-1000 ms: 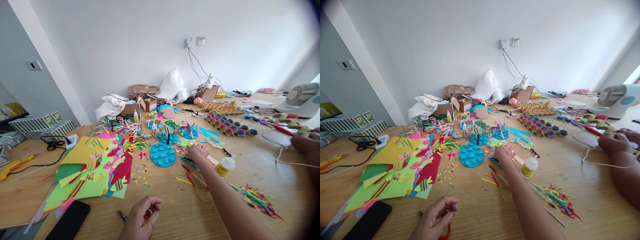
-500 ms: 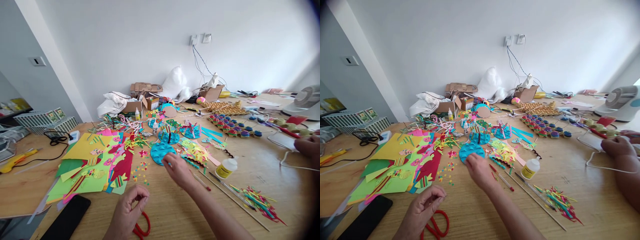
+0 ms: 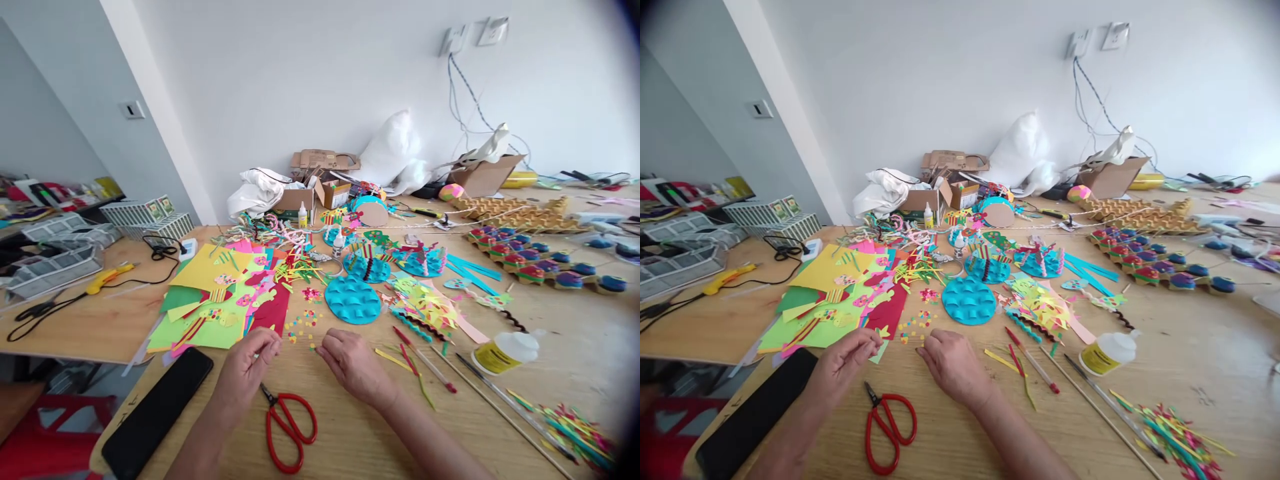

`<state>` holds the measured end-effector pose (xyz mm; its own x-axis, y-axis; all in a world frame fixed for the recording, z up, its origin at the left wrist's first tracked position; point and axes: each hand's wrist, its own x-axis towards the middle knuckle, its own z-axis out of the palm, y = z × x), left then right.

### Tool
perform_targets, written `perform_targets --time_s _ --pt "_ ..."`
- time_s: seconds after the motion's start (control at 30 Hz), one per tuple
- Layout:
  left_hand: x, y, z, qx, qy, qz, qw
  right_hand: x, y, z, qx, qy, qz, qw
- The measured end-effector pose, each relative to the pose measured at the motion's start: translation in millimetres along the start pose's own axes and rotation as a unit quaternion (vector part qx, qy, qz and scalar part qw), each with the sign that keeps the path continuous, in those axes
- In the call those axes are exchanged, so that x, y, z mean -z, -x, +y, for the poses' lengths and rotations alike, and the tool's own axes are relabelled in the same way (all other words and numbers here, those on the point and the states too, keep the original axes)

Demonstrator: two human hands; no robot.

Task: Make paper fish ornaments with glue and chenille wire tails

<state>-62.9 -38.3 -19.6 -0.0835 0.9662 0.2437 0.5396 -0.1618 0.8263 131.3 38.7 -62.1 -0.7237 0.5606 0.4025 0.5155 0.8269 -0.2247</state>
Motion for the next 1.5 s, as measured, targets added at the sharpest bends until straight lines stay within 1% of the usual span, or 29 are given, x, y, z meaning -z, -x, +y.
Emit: perform_targets --time_s 0.1,0.17,0.37,0.43,0.53,0.67,0.83,0.97,1.07,1.17,1.23,1.37,1.5 --pt "6.1 -3.4 -9.2 0.008 -0.071 0.014 0.997 5.7 1.6 -4.4 -0.031 -0.027 -0.014 0.999" --pt "9.9 -4.8 -16.2 0.007 -0.121 0.020 0.992 11.5 2.5 -8.6 -0.038 -0.040 -0.026 0.998" --pt "19.1 -8.0 -40.8 -0.002 -0.239 0.006 0.971 32.8 4.2 -20.7 -0.065 -0.039 -0.070 0.995" --pt "24.5 -13.2 -48.9 0.005 -0.276 -0.005 0.961 35.0 5.7 -21.4 -0.074 -0.039 -0.087 0.993" --pt "39.4 -25.8 -58.6 0.035 -0.324 -0.013 0.945 29.9 10.7 -18.3 -0.077 -0.040 -0.093 0.992" --pt "69.4 -42.8 -67.9 0.079 -0.351 0.001 0.933 14.9 21.4 -10.1 -0.084 -0.063 -0.056 0.993" --pt "105.8 -56.1 -81.2 0.117 -0.365 0.037 0.923 0.2 34.3 -1.5 -0.091 -0.091 0.023 0.991" --pt "127.9 -63.6 -96.5 0.133 -0.372 0.048 0.917 -10.0 41.2 3.6 -0.083 -0.091 0.071 0.990" --pt "139.5 -68.1 -109.3 0.138 -0.378 0.043 0.915 -17.3 43.3 6.3 -0.064 -0.087 0.113 0.988" --pt "142.9 -72.3 -121.1 0.137 -0.387 0.028 0.911 -21.3 43.1 7.3 -0.041 -0.089 0.153 0.983" --pt "138.9 -75.7 -128.0 0.133 -0.396 0.020 0.909 -22.2 42.7 7.5 -0.037 -0.091 0.162 0.982" --pt "122.0 -84.9 -139.4 0.108 -0.414 -0.002 0.904 -24.4 43.4 8.2 -0.050 -0.100 0.144 0.983" --pt "108.9 -93.0 -144.3 0.072 -0.431 -0.026 0.899 -27.5 44.9 9.6 -0.056 -0.102 0.124 0.985"
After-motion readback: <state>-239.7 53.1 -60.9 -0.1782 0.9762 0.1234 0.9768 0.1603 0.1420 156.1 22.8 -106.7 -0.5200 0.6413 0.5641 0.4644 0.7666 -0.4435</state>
